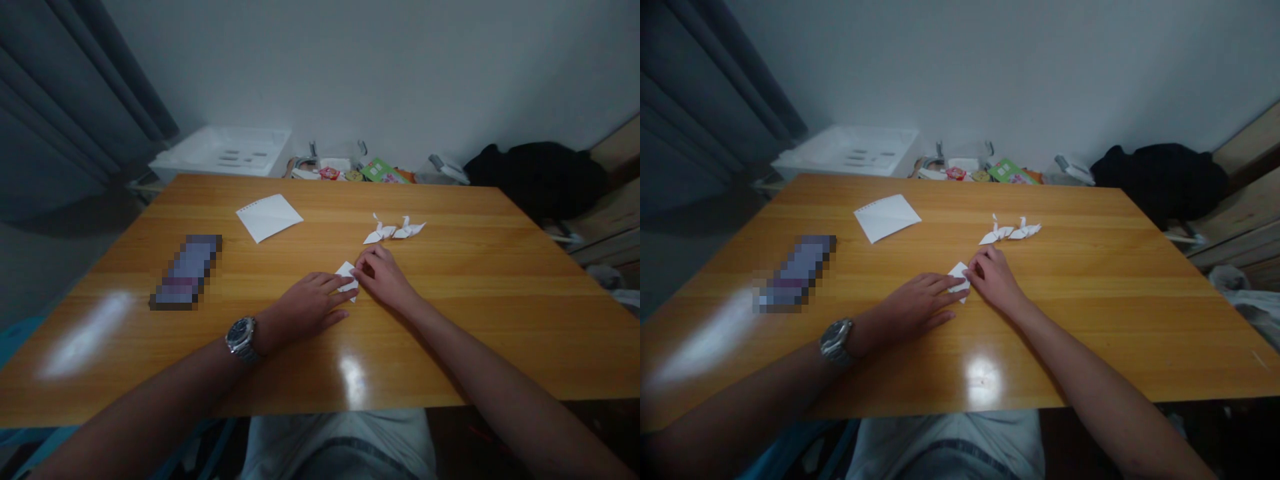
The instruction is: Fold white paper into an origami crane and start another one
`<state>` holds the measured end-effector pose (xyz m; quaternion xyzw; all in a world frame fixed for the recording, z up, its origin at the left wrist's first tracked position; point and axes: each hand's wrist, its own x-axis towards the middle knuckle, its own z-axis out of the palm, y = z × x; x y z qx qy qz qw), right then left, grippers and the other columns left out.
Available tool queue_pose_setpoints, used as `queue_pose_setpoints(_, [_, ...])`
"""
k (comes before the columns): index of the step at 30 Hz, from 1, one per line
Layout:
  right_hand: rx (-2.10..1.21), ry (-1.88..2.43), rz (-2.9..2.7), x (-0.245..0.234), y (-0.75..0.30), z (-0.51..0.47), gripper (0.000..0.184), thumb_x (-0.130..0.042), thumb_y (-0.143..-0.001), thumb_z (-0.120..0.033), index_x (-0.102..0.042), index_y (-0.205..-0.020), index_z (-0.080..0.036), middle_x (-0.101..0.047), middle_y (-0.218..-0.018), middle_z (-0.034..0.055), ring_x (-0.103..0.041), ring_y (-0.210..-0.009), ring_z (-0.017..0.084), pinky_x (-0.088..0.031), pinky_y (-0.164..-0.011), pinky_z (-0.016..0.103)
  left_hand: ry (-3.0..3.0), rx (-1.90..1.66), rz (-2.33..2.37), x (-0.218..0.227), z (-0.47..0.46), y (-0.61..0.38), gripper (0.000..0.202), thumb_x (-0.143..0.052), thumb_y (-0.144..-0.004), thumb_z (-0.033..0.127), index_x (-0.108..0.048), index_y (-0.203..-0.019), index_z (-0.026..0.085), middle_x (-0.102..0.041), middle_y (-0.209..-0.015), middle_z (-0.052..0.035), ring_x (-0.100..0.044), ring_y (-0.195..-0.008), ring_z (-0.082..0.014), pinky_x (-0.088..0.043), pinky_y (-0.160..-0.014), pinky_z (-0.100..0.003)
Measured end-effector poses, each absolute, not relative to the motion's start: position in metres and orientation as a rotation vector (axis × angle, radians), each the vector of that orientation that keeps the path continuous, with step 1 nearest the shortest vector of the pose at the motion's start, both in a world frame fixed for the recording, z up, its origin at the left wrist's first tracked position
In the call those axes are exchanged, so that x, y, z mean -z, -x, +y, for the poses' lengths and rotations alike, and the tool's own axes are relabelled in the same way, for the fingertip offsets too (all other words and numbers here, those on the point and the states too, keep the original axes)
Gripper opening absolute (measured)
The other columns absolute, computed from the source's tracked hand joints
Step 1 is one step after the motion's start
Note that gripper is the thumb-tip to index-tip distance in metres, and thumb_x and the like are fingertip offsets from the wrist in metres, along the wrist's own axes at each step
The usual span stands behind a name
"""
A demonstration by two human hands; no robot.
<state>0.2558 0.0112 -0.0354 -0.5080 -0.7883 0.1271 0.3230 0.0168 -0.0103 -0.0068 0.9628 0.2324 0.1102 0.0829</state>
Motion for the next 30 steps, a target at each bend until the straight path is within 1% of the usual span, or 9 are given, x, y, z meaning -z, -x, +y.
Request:
queue_pose_setpoints(5, [-0.363,1.333,-2.097,0.033,-0.258,0.013,0.009,-0.066,-0.091,-0.027,-0.063,-0.084,-0.021,-0.058,-0.097,0.0074,-0.056,-0.094,0.025,-0.047,-0.087,0.042,-2.867,-0.299,0.697,0.008,-0.011,-0.015,0.045,-0.044,-0.105,0.042,-0.050,-0.146,0.024,-0.049,-0.153,-0.0086,-0.048,-0.136,-0.0253,-0.038,-0.114,-0.042])
queue_pose_setpoints(10, [-0.437,1.251,-2.182,0.027,-0.265,0.012,0.010,-0.067,-0.091,-0.031,-0.063,-0.091,-0.021,-0.056,-0.105,0.0078,-0.056,-0.102,0.025,-0.047,-0.095,0.042,-2.866,-0.333,0.691,0.006,-0.012,-0.015,0.045,-0.046,-0.105,0.041,-0.050,-0.146,0.023,-0.048,-0.153,-0.0100,-0.050,-0.134,-0.0255,-0.040,-0.113,-0.043])
queue_pose_setpoints(14, [-0.430,1.229,-2.245,0.026,-0.269,0.010,0.022,-0.072,-0.087,-0.035,-0.061,-0.102,-0.023,-0.055,-0.113,0.0092,-0.054,-0.111,0.027,-0.046,-0.100,0.047,-2.867,-0.333,0.712,0.007,-0.013,-0.014,0.047,-0.046,-0.104,0.042,-0.049,-0.147,0.023,-0.050,-0.151,-0.0113,-0.051,-0.132,-0.0266,-0.041,-0.112,-0.044])
queue_pose_setpoints(18, [-0.358,1.298,-2.256,0.029,-0.271,0.010,0.029,-0.075,-0.085,-0.038,-0.060,-0.106,-0.024,-0.054,-0.119,0.0111,-0.052,-0.117,0.031,-0.045,-0.103,0.051,-2.862,-0.332,0.714,0.010,-0.012,-0.013,0.047,-0.045,-0.104,0.044,-0.050,-0.147,0.024,-0.049,-0.151,-0.0110,-0.051,-0.133,-0.0273,-0.041,-0.112,-0.045])
queue_pose_setpoints(22, [-0.309,1.292,-2.240,0.033,-0.272,0.012,0.021,-0.069,-0.090,-0.035,-0.061,-0.106,-0.025,-0.054,-0.120,0.0112,-0.052,-0.117,0.031,-0.044,-0.104,0.052,-2.853,-0.347,0.690,0.011,-0.011,-0.012,0.045,-0.047,-0.104,0.042,-0.050,-0.146,0.026,-0.047,-0.154,-0.0094,-0.050,-0.135,-0.0258,-0.040,-0.113,-0.044])
queue_pose_setpoints(26, [-0.256,1.317,-2.209,0.037,-0.270,0.015,0.012,-0.064,-0.094,-0.032,-0.061,-0.103,-0.024,-0.056,-0.116,0.0103,-0.053,-0.113,0.030,-0.044,-0.102,0.051,-2.863,-0.326,0.715,0.011,-0.011,-0.012,0.046,-0.046,-0.104,0.044,-0.050,-0.147,0.026,-0.045,-0.155,-0.0089,-0.049,-0.135,-0.0266,-0.040,-0.113,-0.044])
queue_pose_setpoints(30, [-0.231,1.347,-2.173,0.039,-0.268,0.016,0.007,-0.062,-0.094,-0.028,-0.061,-0.099,-0.023,-0.057,-0.112,0.0104,-0.054,-0.109,0.029,-0.045,-0.099,0.049,-2.870,-0.308,0.723,0.012,-0.011,-0.012,0.046,-0.044,-0.105,0.045,-0.051,-0.146,0.026,-0.045,-0.156,-0.0095,-0.049,-0.135,-0.0267,-0.039,-0.113,-0.045])
